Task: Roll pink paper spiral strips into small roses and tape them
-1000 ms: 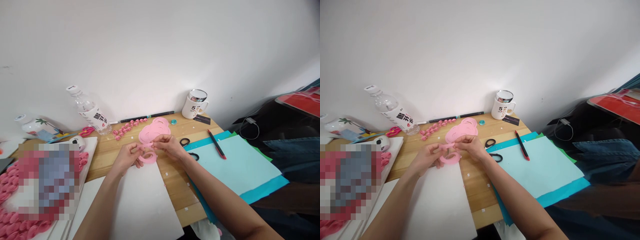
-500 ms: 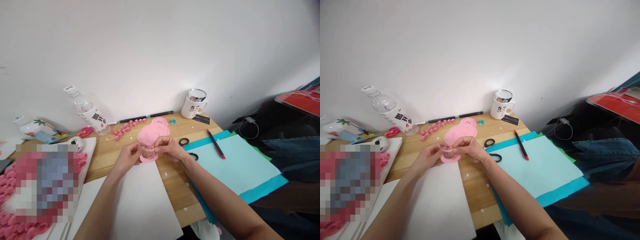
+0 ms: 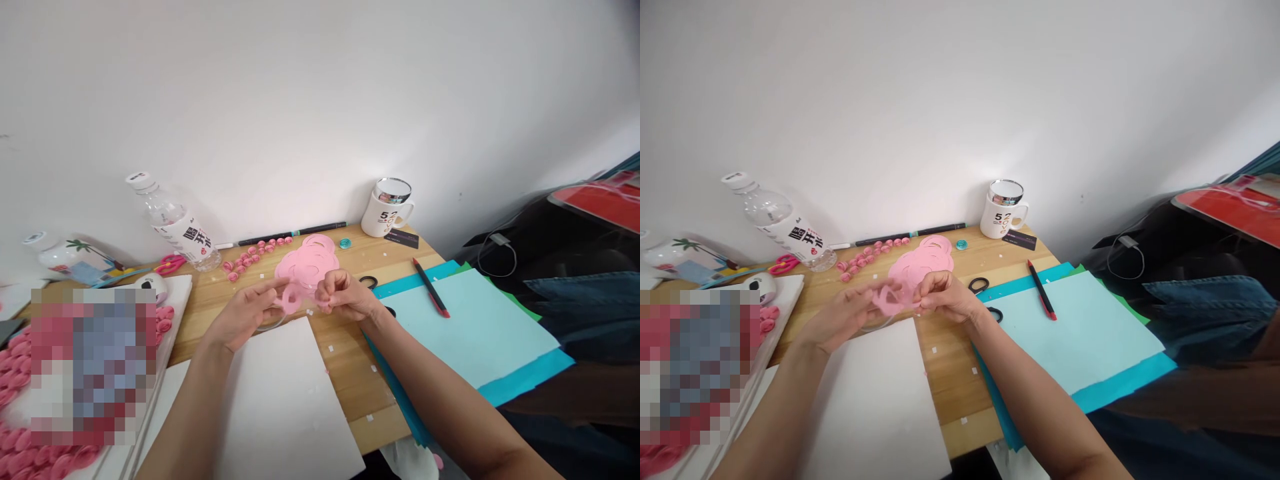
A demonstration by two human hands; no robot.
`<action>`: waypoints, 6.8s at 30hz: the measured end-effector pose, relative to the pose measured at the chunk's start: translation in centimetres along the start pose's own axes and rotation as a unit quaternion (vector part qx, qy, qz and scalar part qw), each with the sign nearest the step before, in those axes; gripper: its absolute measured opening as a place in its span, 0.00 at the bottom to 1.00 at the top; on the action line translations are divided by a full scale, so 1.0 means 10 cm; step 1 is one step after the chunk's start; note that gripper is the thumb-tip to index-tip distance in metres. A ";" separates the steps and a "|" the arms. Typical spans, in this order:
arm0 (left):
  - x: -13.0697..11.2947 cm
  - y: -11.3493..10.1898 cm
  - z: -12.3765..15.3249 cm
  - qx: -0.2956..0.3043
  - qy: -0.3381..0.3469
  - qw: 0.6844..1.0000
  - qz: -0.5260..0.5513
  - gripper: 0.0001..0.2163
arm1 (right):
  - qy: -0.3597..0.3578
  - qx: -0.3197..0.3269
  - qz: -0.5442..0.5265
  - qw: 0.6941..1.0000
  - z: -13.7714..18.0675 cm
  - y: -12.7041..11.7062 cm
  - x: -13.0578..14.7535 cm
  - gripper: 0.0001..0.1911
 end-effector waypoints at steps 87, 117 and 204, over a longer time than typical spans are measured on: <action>-0.03 0.18 -0.01 -0.131 0.095 0.973 -0.164 0.15 | -0.005 -0.151 0.040 0.988 -0.08 -0.17 -0.20 0.11; -0.04 0.18 -0.01 -0.127 0.095 0.974 -0.164 0.17 | -0.016 -0.131 0.084 0.988 -0.08 -0.14 -0.14 0.09; 0.00 0.13 -0.01 -0.132 0.087 0.982 -0.101 0.11 | -0.020 -0.134 0.056 0.989 -0.10 -0.18 -0.15 0.10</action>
Point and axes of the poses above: each hand's wrist, its own z-axis away from the middle knuckle, its own y-axis out of the palm, x = y × z, the point moved 7 cm from there along -z, towards the middle knuckle, and after that the axes turned 3 degrees about -y, right-handed, at the moved point
